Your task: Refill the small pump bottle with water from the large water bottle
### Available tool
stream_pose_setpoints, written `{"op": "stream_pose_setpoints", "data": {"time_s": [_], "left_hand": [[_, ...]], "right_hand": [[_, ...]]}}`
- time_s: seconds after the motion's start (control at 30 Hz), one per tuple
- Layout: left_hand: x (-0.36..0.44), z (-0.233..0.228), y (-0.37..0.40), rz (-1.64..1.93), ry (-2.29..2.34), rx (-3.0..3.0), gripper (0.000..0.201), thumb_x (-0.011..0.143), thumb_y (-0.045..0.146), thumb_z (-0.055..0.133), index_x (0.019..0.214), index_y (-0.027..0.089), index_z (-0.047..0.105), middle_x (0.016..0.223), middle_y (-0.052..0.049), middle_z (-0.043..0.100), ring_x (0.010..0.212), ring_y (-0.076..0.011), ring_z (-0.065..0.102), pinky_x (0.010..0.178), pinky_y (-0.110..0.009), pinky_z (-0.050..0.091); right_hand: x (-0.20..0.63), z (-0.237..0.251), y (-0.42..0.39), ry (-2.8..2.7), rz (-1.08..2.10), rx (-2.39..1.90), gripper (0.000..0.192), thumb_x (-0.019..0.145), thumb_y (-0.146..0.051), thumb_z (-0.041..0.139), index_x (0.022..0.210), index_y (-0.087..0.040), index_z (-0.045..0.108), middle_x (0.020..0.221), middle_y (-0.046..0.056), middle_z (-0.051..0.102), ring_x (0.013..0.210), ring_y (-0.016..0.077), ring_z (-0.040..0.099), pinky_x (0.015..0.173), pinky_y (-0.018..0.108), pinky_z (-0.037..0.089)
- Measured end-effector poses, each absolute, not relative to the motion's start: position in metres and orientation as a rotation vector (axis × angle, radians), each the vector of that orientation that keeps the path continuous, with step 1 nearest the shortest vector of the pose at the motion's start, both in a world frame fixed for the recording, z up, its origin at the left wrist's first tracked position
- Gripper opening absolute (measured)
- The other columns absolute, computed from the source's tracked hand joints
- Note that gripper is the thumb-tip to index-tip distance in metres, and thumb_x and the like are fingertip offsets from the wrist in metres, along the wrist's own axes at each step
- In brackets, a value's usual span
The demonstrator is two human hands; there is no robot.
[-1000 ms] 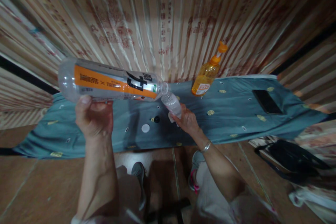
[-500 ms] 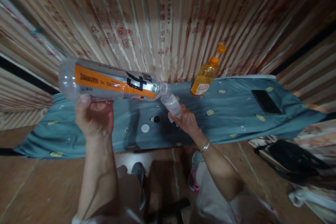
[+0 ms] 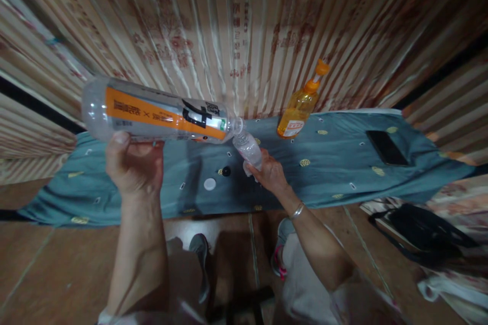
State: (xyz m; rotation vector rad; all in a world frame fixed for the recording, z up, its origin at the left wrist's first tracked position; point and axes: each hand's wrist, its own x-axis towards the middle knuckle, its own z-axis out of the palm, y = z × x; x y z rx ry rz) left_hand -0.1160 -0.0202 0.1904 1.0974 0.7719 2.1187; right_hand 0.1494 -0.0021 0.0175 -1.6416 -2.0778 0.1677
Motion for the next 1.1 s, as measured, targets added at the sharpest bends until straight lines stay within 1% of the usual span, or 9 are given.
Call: {"op": "stream_pose_setpoints", "data": {"time_s": [0.17, 0.23, 0.33, 0.47, 0.53, 0.63, 0.77, 0.9, 1.1], "left_hand": [[-0.115, 0.191, -0.02, 2.136, 0.764, 1.101, 0.08, 0.055, 0.049, 0.09, 0.132, 0.035, 0.072, 0.134, -0.001, 0.076, 0.113, -0.0275, 0.074, 0.065, -0.026, 0.054], [-0.114, 0.191, -0.02, 2.139, 0.764, 1.093, 0.077, 0.056, 0.048, 0.09, 0.129, 0.034, 0.073, 0.133, -0.002, 0.077, 0.11, -0.0268, 0.074, 0.065, -0.026, 0.053], [-0.115, 0.191, -0.02, 2.12, 0.768, 1.097, 0.078, 0.054, 0.049, 0.091, 0.128, 0.03, 0.073, 0.127, -0.004, 0.078, 0.115, -0.0278, 0.072, 0.067, -0.025, 0.052], [-0.116, 0.191, -0.019, 2.116, 0.771, 1.108, 0.075, 0.055, 0.049, 0.09, 0.125, 0.03, 0.074, 0.119, -0.004, 0.078, 0.115, -0.0274, 0.071, 0.068, -0.025, 0.051], [-0.115, 0.191, -0.019, 2.119, 0.766, 1.115, 0.073, 0.055, 0.049, 0.089, 0.124, 0.029, 0.074, 0.118, -0.005, 0.078, 0.114, -0.0273, 0.07, 0.073, -0.027, 0.053], [-0.115, 0.192, -0.019, 2.113, 0.766, 1.117, 0.078, 0.054, 0.051, 0.091, 0.126, 0.029, 0.072, 0.121, -0.006, 0.077, 0.119, -0.0292, 0.069, 0.076, -0.029, 0.054], [-0.116, 0.192, -0.019, 2.102, 0.755, 1.113, 0.079, 0.052, 0.051, 0.093, 0.126, 0.032, 0.073, 0.121, -0.004, 0.079, 0.125, -0.0298, 0.069, 0.079, -0.028, 0.055], [-0.116, 0.192, -0.019, 2.1, 0.733, 1.132, 0.074, 0.053, 0.052, 0.094, 0.122, 0.032, 0.076, 0.121, -0.002, 0.08, 0.124, -0.028, 0.071, 0.077, -0.026, 0.056], [-0.119, 0.19, -0.02, 2.088, 0.732, 1.123, 0.082, 0.051, 0.052, 0.095, 0.128, 0.033, 0.074, 0.119, -0.001, 0.08, 0.125, -0.0265, 0.07, 0.074, -0.023, 0.056]], "right_hand": [[0.148, 0.014, 0.0, -2.064, 0.134, -1.665, 0.061, 0.103, -0.05, 0.07, 0.145, -0.009, 0.054, 0.113, 0.021, 0.08, 0.102, 0.0314, 0.079, 0.087, 0.039, 0.062], [0.148, 0.013, 0.0, -2.051, 0.161, -1.636, 0.058, 0.103, -0.048, 0.069, 0.145, -0.012, 0.055, 0.113, 0.021, 0.08, 0.102, 0.0324, 0.078, 0.088, 0.042, 0.063], [0.149, 0.012, 0.0, -2.037, 0.199, -1.601, 0.055, 0.102, -0.045, 0.069, 0.145, -0.012, 0.057, 0.111, 0.022, 0.08, 0.101, 0.0337, 0.078, 0.088, 0.045, 0.063], [0.15, 0.012, 0.001, -2.032, 0.213, -1.594, 0.057, 0.101, -0.044, 0.07, 0.145, -0.01, 0.058, 0.113, 0.022, 0.08, 0.102, 0.0328, 0.078, 0.089, 0.043, 0.063], [0.149, 0.013, 0.001, -2.037, 0.213, -1.599, 0.056, 0.102, -0.044, 0.069, 0.145, -0.01, 0.057, 0.115, 0.022, 0.081, 0.103, 0.0318, 0.078, 0.089, 0.041, 0.062], [0.148, 0.017, 0.0, -2.056, 0.207, -1.636, 0.057, 0.102, -0.044, 0.069, 0.145, -0.009, 0.056, 0.115, 0.021, 0.081, 0.103, 0.0307, 0.078, 0.089, 0.038, 0.061], [0.147, 0.022, -0.001, -2.086, 0.194, -1.662, 0.057, 0.102, -0.043, 0.07, 0.143, -0.007, 0.055, 0.114, 0.022, 0.082, 0.103, 0.0318, 0.079, 0.087, 0.036, 0.06], [0.146, 0.028, -0.002, -2.107, 0.203, -1.688, 0.057, 0.103, -0.042, 0.07, 0.144, -0.005, 0.055, 0.115, 0.023, 0.081, 0.104, 0.0312, 0.079, 0.089, 0.037, 0.061], [0.147, 0.036, -0.004, -2.136, 0.211, -1.69, 0.056, 0.103, -0.042, 0.07, 0.144, -0.006, 0.056, 0.119, 0.023, 0.08, 0.109, 0.0314, 0.079, 0.093, 0.036, 0.061]]}}
